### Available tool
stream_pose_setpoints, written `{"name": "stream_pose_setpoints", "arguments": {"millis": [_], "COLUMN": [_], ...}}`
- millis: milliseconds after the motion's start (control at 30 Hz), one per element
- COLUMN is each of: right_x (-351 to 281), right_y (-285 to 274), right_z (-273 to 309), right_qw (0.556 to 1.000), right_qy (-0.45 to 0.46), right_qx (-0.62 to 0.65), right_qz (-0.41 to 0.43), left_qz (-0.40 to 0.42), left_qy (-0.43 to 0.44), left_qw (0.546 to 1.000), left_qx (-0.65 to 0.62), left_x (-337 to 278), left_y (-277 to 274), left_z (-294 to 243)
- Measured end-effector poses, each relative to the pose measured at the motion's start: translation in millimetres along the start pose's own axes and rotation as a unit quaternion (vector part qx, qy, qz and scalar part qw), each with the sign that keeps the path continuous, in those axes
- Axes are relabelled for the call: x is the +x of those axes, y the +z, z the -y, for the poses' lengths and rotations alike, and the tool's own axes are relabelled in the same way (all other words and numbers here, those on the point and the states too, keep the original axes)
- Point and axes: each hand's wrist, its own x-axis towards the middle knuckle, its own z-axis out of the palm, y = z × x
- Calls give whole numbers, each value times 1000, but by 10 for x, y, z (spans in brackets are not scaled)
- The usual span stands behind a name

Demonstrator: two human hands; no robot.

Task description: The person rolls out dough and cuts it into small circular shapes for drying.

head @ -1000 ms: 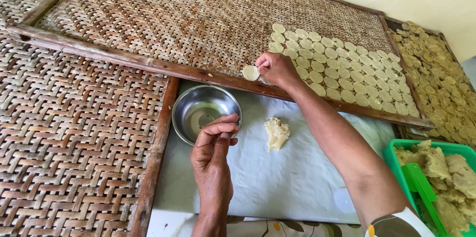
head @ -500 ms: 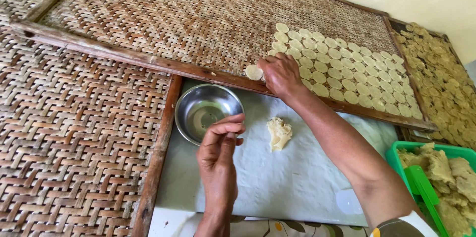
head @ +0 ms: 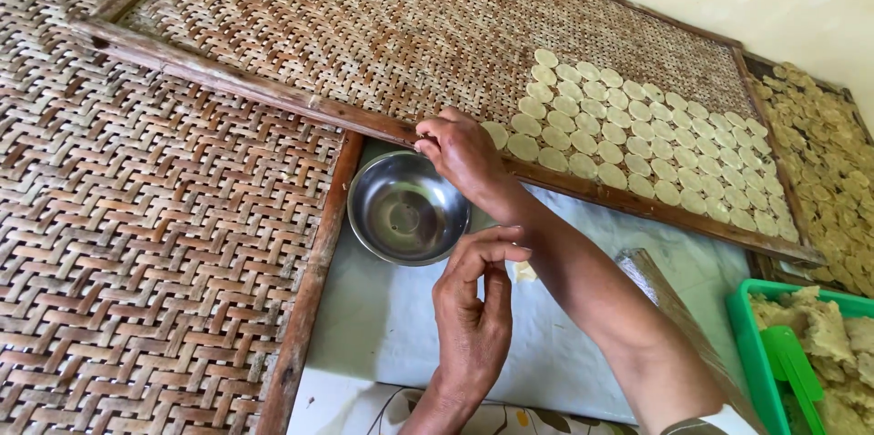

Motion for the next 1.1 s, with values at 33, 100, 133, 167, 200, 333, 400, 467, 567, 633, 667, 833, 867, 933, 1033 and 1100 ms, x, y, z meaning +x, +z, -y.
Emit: {"name": "stream_pose_setpoints", "arguments": {"millis": [33, 100, 133, 167, 200, 333, 400, 467, 567, 633, 667, 833, 867, 933, 1033, 1100], "right_x": [0, 5, 14, 26, 37, 120, 184, 248, 351, 414, 444, 432, 366, 194, -367, -803], "right_y": [28, 80, 88, 101, 114, 163, 159, 167, 197, 211, 213, 130, 148, 16, -267, -357], "right_z": [6, 15, 10, 7, 3, -93, -131, -155, -235, -270, -269, -91, -61, 162, 814, 1263], "right_qw": [1000, 999, 999, 998, 998, 996, 991, 986, 971, 963, 956, 939, 955, 968, 931, 856], "right_qy": [0, 37, 37, 52, 67, 80, 112, 144, 197, 218, 231, 248, 205, 162, 12, -50], "right_qx": [-1, -15, -15, -18, -20, -26, -36, -34, -28, -25, -29, -48, -20, 3, 299, 402], "right_qz": [2, -10, -9, -7, -6, 18, 56, 82, 132, 155, 180, 231, 213, 191, 209, 322], "left_qz": [-1, 3, 2, 3, 5, 5, 7, 10, 14, 18, 17, 15, 6, -1, 0, 75], "left_qy": [-1, -2, -2, -6, -9, -6, -3, -5, -16, -24, -20, -4, 29, 64, 207, 355], "left_qw": [1000, 1000, 1000, 1000, 1000, 1000, 1000, 1000, 1000, 999, 999, 1000, 1000, 998, 974, 926], "left_qx": [-1, -6, -7, -8, -10, -13, -16, -19, -22, -22, -21, -20, 3, 21, 89, 102], "left_x": [-1, 2, 2, 3, 3, -9, -5, -12, -17, -21, -22, -39, -50, -40, -113, -138], "left_y": [-2, -4, -2, -2, -1, -6, 6, 9, 19, 34, 43, 50, 24, 7, -19, -40], "left_z": [-9, -26, -27, -26, -25, -23, -24, -29, -32, -25, -17, -66, -105, -167, -279, -397]}}
